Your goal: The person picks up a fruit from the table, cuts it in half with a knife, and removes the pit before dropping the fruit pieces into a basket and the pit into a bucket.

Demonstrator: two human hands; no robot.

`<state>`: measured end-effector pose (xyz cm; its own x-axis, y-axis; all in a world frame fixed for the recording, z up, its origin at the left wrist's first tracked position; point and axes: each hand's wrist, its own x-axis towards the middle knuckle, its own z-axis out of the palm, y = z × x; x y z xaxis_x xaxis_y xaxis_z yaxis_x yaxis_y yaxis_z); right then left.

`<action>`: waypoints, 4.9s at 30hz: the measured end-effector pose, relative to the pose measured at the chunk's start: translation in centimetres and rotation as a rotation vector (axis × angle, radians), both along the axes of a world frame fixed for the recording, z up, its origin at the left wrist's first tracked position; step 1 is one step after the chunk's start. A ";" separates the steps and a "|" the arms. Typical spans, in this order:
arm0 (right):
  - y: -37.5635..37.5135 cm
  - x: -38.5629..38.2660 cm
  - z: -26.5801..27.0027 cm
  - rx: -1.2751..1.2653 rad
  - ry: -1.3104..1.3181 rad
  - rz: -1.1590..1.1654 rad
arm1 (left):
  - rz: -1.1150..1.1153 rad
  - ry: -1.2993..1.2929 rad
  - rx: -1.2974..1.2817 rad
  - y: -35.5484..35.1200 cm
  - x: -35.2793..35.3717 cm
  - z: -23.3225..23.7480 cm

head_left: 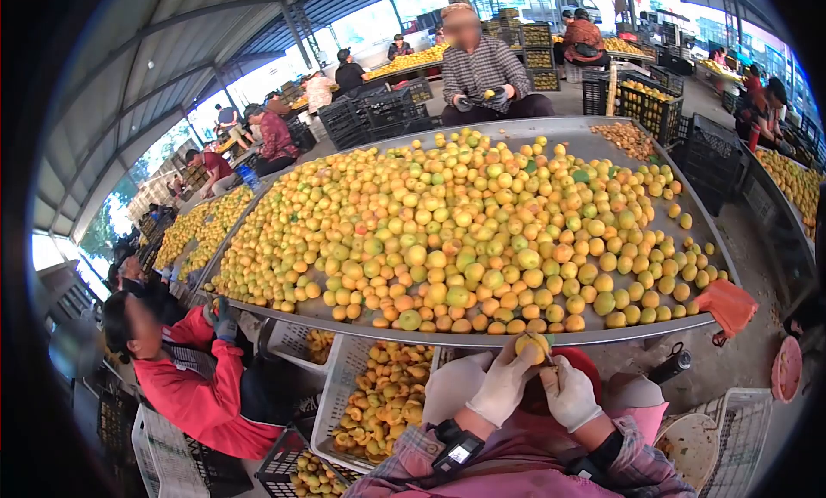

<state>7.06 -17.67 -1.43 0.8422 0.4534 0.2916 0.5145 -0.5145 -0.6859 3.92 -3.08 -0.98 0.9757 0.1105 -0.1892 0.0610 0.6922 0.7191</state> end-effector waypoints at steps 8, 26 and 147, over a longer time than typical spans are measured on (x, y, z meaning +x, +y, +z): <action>0.0 -0.2 -0.5 -0.010 0.038 -0.028 | -0.246 0.058 -0.570 0.0 0.9 -1.9; 0.1 -0.4 -0.5 0.006 0.121 -0.096 | -0.073 0.035 -0.205 -2.0 1.8 -0.3; 0.5 -0.2 -0.8 0.125 0.291 0.025 | 0.184 -0.013 0.772 -1.5 0.9 -0.3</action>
